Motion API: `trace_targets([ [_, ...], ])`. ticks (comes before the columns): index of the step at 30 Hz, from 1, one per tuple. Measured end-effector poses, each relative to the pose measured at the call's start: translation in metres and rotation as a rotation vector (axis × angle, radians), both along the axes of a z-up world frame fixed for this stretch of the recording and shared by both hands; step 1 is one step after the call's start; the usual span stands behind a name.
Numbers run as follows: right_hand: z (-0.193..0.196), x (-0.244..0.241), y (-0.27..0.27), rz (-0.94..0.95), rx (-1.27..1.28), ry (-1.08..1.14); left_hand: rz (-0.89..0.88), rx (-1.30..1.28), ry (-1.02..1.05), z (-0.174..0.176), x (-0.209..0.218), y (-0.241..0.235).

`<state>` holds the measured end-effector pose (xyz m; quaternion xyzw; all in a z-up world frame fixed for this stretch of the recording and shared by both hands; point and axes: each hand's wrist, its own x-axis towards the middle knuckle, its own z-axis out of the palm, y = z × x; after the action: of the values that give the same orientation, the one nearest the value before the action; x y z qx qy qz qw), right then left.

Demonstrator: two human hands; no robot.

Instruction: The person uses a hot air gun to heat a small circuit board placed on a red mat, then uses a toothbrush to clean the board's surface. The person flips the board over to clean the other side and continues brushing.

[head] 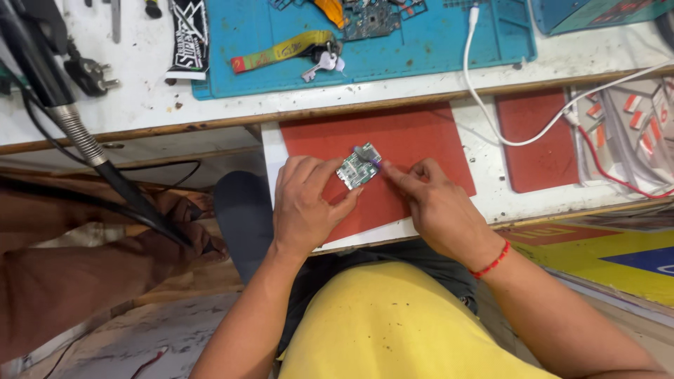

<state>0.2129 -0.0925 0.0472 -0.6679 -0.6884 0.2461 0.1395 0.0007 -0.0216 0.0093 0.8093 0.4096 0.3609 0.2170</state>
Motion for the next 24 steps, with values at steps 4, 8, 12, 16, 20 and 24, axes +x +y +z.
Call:
trace_targets([
  [4,0.005,-0.001,-0.02,0.002,-0.162,-0.032,0.005,-0.007,-0.008,-0.003,-0.005,-0.003],
  [8,-0.005,0.0,-0.007,0.068,0.067,0.005,-0.009,0.004,0.017,-0.005,-0.002,0.0],
  [12,-0.007,0.003,0.0,0.084,0.055,0.018,0.017,-0.006,0.005,0.0,-0.001,0.0],
  [16,-0.008,0.006,0.003,0.085,0.082,-0.001,0.042,0.0,-0.014,-0.005,-0.001,-0.005],
  [20,-0.006,0.006,-0.002,0.068,0.017,-0.034,0.016,-0.011,-0.009,-0.004,-0.002,-0.002],
  [24,-0.006,0.002,-0.011,0.112,0.041,0.029,0.011,0.007,0.007,-0.005,-0.004,0.0],
])
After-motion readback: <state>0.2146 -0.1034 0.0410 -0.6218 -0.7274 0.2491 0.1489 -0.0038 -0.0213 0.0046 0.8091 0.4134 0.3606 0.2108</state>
